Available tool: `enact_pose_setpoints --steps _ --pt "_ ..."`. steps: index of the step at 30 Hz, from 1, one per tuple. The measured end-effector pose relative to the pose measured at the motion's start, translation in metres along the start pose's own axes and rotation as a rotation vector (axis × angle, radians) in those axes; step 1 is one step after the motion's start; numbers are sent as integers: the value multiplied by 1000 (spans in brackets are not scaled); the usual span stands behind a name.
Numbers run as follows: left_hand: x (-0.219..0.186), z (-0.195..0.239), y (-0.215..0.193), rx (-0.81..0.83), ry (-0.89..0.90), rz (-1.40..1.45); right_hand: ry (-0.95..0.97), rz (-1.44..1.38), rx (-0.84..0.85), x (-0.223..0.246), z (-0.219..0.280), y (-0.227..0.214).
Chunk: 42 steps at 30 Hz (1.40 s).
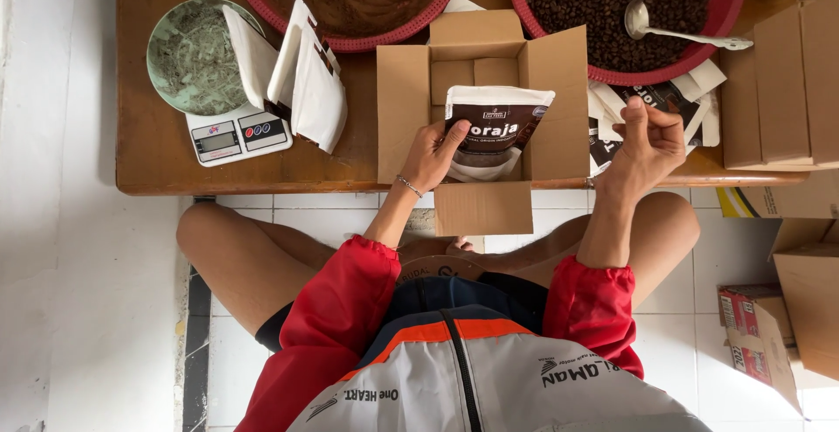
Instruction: The person packs coffee bean bags into a cardboard box by hand, then closes the box and moves it to a stack of other boxes.
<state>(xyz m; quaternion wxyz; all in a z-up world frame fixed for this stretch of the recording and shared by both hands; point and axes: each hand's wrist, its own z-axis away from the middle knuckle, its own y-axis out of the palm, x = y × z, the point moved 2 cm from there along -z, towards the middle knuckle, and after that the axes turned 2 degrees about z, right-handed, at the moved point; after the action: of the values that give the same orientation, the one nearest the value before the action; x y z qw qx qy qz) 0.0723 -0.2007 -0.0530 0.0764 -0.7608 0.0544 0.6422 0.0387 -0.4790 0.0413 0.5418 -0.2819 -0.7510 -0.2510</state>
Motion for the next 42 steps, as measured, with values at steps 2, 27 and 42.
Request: enact_pose_setpoints --steps 2,27,42 --pt "-1 1 0 -3 -2 -3 -3 -23 -38 -8 -3 -10" --pt "-8 0 0 26 -32 6 -141 -46 226 22 26 -3" --pt "-4 0 3 20 -7 -20 -102 190 386 50 35 23"
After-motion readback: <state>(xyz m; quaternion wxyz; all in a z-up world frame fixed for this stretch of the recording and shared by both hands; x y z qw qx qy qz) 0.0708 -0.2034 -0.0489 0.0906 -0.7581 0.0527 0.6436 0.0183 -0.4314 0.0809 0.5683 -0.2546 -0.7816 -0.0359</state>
